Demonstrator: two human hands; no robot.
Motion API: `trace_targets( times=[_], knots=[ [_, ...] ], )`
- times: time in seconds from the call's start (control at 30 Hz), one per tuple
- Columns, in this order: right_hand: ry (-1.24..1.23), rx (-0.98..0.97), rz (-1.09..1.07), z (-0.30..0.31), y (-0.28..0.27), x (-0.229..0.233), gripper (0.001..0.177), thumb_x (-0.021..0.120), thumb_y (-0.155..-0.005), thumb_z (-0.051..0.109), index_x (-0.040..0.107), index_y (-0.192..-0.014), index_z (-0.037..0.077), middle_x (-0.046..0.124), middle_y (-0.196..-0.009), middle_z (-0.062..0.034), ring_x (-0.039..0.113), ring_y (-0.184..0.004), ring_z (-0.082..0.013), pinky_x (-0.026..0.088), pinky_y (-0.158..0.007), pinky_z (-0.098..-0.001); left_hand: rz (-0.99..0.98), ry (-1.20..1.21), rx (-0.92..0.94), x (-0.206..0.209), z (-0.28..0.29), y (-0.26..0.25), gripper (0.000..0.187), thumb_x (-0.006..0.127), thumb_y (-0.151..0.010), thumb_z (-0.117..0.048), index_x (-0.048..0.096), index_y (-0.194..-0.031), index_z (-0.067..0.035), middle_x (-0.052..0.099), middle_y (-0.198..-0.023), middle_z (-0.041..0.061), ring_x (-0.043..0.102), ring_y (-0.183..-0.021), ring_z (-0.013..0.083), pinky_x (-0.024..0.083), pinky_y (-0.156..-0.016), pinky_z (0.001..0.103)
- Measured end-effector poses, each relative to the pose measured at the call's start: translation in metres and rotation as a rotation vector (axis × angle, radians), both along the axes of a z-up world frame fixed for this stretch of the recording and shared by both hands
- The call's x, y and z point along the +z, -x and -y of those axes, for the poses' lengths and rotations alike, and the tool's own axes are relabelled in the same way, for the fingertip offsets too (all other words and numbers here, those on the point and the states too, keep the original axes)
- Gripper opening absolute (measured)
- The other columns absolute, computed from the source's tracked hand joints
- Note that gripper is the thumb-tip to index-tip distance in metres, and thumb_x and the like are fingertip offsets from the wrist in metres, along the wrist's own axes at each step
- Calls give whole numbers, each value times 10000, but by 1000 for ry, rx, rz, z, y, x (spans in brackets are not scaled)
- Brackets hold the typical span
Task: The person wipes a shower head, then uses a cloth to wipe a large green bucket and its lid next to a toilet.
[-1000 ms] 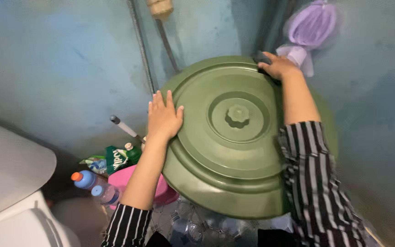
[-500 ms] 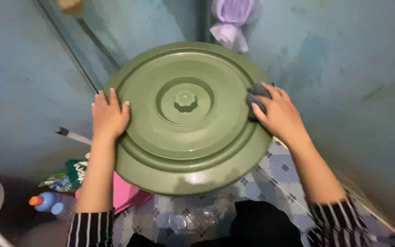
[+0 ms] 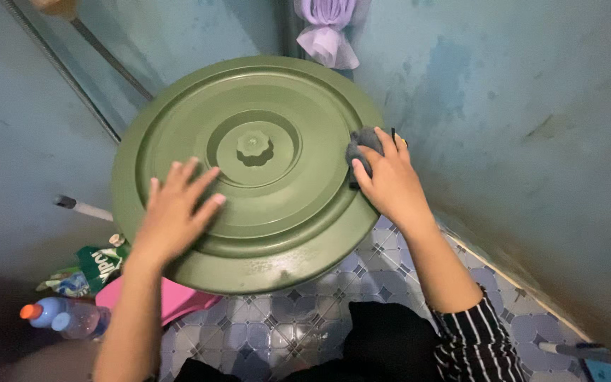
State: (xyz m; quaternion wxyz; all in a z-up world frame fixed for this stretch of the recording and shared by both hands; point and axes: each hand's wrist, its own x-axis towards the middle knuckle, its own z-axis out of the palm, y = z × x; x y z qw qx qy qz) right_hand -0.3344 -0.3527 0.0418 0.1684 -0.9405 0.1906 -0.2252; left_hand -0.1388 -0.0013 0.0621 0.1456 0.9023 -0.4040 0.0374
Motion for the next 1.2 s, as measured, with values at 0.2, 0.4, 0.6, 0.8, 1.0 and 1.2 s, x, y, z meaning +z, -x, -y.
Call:
trace_targets(
  times=[0.2,0.4,0.6,0.8,1.0,1.2],
  knots=[
    [-131,80,77,39,-40,13,399,613,-980,358,734,-1244,84,465,-1540,-230,432,-1392,-462,361,-1146,-507,33,-69,40,4,18,24,715,496,-929,-639,400,-1565,-328,319,-1644,86,270,-1505,347,108,-1197,617],
    [17,207,206,20,-3,14,294,666,-946,277,761,-1134,71,604,-1394,-177,514,-1321,-410,422,-1122,-488,4,4,50,7,11,24,671,528,-936,-606,467,-1538,-317,381,-1629,63,304,-1507,322,114,-1226,595],
    [101,528,207,-33,44,33,263,747,-793,250,752,-1011,103,630,-1262,-128,574,-1197,-365,480,-1041,-491,0,91,44,6,11,24,612,559,-943,-562,555,-1482,-272,437,-1592,93,344,-1485,345,122,-1211,603],
    [101,837,147,-128,37,49,517,798,-786,321,652,-1218,79,561,-1317,-188,561,-1246,-408,467,-1070,-525,-166,584,273,4,-5,15,356,466,-1084,-380,677,-1325,-224,697,-1341,26,615,-1363,238,61,-1333,626],
    [139,758,173,-241,-35,42,646,759,-844,382,576,-1294,-43,455,-1410,-329,453,-1301,-510,412,-1107,-555,-161,798,363,-11,-23,2,280,469,-1109,-248,623,-1314,-133,640,-1384,91,537,-1382,298,144,-1224,589],
    [39,827,157,-229,-26,40,518,713,-881,277,593,-1279,-32,476,-1498,-269,491,-1355,-461,415,-1140,-522,55,531,397,-28,-54,-7,428,499,-1043,-127,513,-1471,-114,385,-1577,289,371,-1458,467,301,-1215,506]
  ],
)
